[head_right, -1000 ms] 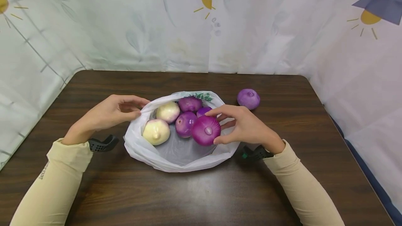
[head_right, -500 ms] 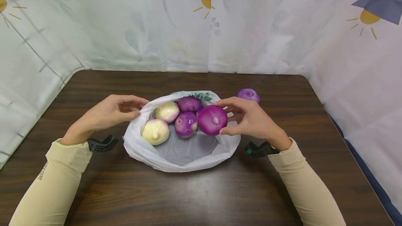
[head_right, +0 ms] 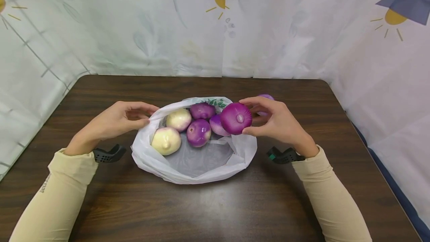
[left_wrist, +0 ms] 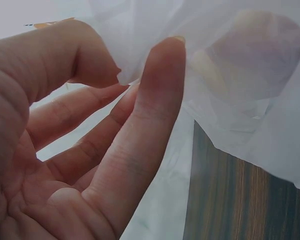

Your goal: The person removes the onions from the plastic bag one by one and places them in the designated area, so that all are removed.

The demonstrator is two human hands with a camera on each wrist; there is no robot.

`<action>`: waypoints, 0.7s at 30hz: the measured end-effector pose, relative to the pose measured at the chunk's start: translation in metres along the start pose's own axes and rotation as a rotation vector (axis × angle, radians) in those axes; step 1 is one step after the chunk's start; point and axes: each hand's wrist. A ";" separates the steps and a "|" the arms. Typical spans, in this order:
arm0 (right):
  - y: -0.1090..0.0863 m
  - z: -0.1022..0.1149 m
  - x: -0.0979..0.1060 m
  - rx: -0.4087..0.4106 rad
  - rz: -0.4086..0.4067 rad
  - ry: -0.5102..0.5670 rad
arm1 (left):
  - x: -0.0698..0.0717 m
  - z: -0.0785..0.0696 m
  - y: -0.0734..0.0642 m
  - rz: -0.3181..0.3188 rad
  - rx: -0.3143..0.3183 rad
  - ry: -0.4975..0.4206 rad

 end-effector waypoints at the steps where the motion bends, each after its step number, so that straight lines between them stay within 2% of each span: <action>1: 0.000 0.000 0.001 -0.014 -0.006 -0.005 | 0.000 0.000 0.000 -0.002 0.000 -0.001; 11: -0.004 -0.004 0.016 -0.149 -0.069 -0.061 | 0.000 0.002 0.001 0.003 0.000 -0.001; 16: -0.005 -0.008 0.024 -0.166 -0.123 -0.061 | -0.001 0.002 0.002 0.002 0.002 0.009; 21: -0.006 -0.012 0.030 -0.162 -0.179 0.003 | -0.001 0.002 0.002 0.005 0.008 0.004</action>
Point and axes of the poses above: each hand's wrist, its own y-axis towards the middle knuckle, its own x-axis out of the back of the hand, z = x × y, and after that the axes turned 6 degrees about -y, right-handed
